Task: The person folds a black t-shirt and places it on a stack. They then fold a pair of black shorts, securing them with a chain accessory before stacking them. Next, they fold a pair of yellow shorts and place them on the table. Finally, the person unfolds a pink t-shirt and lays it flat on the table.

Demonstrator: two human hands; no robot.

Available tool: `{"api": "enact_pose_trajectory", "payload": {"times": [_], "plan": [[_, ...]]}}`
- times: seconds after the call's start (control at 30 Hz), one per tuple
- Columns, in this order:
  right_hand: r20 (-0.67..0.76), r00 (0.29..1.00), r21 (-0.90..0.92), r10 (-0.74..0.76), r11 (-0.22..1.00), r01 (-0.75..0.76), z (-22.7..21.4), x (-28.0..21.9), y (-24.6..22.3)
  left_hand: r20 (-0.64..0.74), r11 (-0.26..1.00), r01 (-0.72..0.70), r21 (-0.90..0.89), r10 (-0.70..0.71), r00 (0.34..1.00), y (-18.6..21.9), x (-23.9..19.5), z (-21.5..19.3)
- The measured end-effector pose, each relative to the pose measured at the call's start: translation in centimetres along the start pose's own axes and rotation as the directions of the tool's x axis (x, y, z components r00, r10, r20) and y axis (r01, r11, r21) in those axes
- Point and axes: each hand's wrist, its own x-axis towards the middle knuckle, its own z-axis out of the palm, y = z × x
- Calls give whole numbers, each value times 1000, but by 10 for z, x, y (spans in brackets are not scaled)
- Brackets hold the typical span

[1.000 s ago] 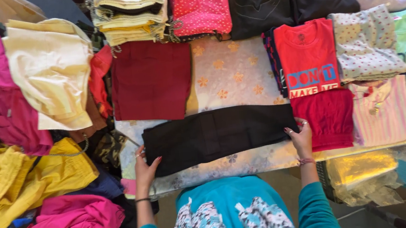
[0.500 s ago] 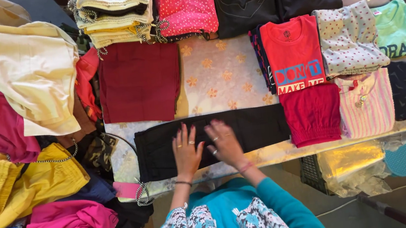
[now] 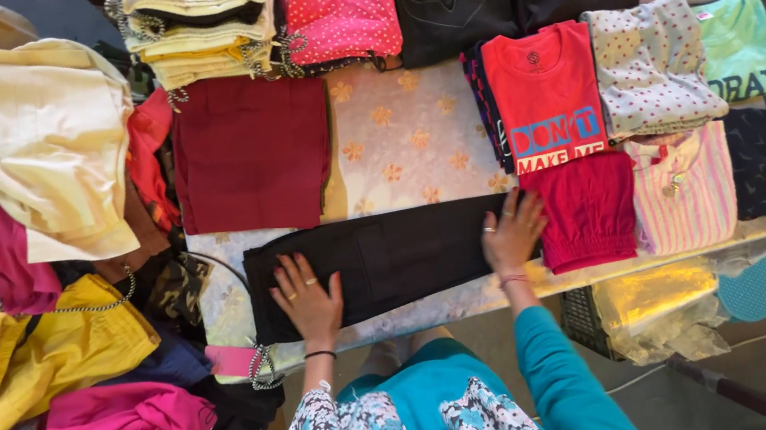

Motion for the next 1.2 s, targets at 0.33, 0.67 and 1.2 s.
{"api": "enact_pose_trajectory", "payload": {"times": [0.33,0.67,1.2], "plan": [[146,902,303,-406,887,350,0,-45,-85,106,976,-182,-119,194,975,27,5,0],[-92,996,125,-6,992,18,-12,-27,62,-21,960,-236,-153,235,972,-33,-28,-24],[-194,957,217,217,961,-174,-49,-30,106,-48,827,-420,-374,435,899,-54,-46,-53]]}}
